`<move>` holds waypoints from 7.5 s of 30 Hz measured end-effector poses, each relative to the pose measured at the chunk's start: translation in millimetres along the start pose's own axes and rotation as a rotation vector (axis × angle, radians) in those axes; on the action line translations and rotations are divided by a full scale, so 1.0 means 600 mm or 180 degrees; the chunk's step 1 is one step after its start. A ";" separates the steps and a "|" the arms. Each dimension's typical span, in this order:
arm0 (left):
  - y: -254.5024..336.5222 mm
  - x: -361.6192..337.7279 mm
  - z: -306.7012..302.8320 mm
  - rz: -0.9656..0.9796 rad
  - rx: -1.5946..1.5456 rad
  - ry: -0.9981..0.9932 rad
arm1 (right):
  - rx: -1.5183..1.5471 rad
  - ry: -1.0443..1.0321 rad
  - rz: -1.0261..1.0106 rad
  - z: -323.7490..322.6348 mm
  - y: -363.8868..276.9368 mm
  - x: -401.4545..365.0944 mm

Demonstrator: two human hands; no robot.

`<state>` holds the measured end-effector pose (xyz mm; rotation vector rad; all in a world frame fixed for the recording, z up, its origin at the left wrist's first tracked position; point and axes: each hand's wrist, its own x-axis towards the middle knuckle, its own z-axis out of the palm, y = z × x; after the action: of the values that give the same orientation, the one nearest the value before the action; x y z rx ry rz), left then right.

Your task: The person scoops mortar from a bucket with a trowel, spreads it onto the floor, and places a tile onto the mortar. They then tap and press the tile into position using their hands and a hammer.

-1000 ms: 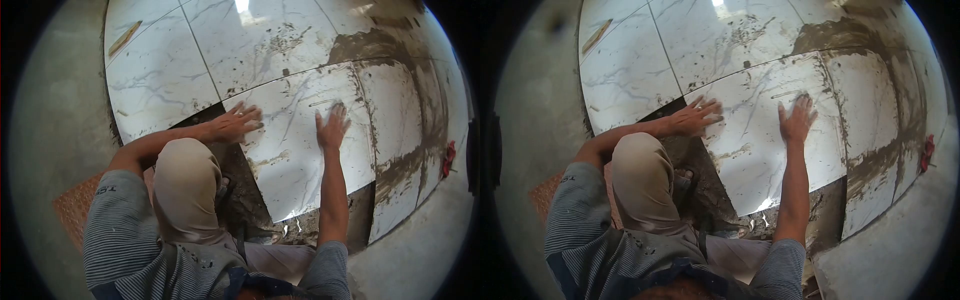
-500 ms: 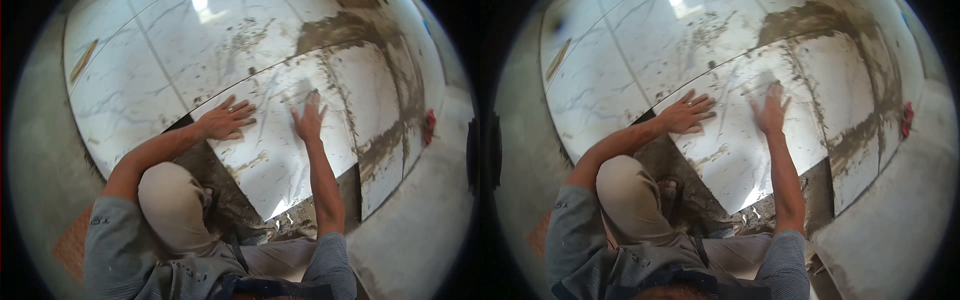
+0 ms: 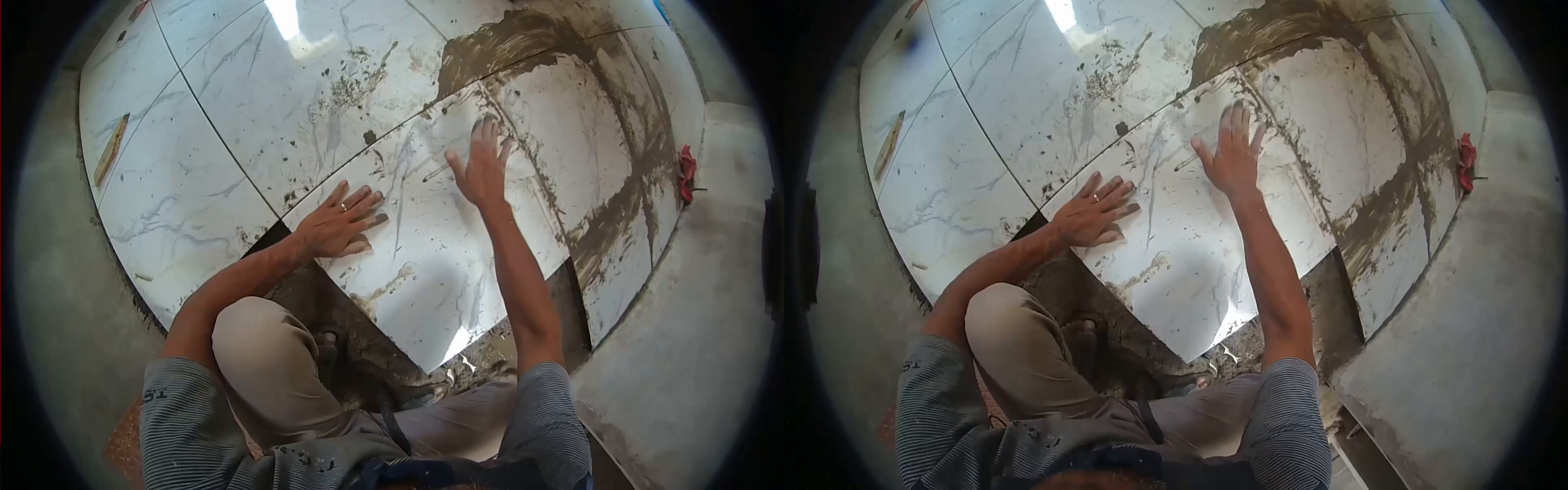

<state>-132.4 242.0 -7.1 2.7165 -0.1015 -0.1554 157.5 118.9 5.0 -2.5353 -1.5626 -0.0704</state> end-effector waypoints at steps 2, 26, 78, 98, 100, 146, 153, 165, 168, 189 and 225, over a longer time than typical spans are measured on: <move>0.005 0.001 -0.001 -0.0029 0.0083 -0.0028 | 0.0222 0.0382 -0.0098 -0.041 -0.030 0.017; -0.021 -0.005 0.010 0.0043 -0.0040 0.0191 | 0.0277 -0.0382 0.0087 0.079 -0.062 0.035; 0.102 0.192 -0.063 -0.0610 0.0405 -0.2566 | 0.1581 -0.0687 0.6825 -0.109 -0.523 -1.396; 0.064 0.192 -0.069 -0.0500 0.0454 -0.1831 | 0.2025 0.2649 0.3687 -0.342 -0.071 -0.981; 0.062 0.201 -0.082 -0.0569 0.0395 -0.1514 | 0.2679 0.3076 0.2658 -0.417 0.011 -0.906; -0.060 0.217 -0.086 -0.1813 0.0101 -0.0464 | 0.5247 0.1831 0.0997 -0.267 -0.005 0.106; -0.063 0.215 -0.074 -0.1852 0.0342 -0.0486 | 0.5454 0.1997 0.0946 -0.290 0.002 0.103; -0.056 0.223 -0.089 -0.1807 0.0320 -0.0304 | 0.4810 0.1639 0.1053 -0.244 0.014 0.108; -0.062 0.222 -0.094 -0.1857 0.0397 -0.0396 | 0.4915 0.1905 0.0801 -0.266 0.002 0.098; -0.051 0.223 -0.102 -0.1787 0.0284 -0.0429 | 0.4848 0.2014 0.1043 -0.221 -0.011 0.078; -0.147 0.166 -0.108 -0.1020 -0.0915 -0.0670 | 0.2369 0.1682 0.0865 -0.202 -0.022 0.007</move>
<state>-21.3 338.6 6.1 2.4041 0.2766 -0.5083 153.0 108.9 126.4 -1.8936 -0.8216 -0.0934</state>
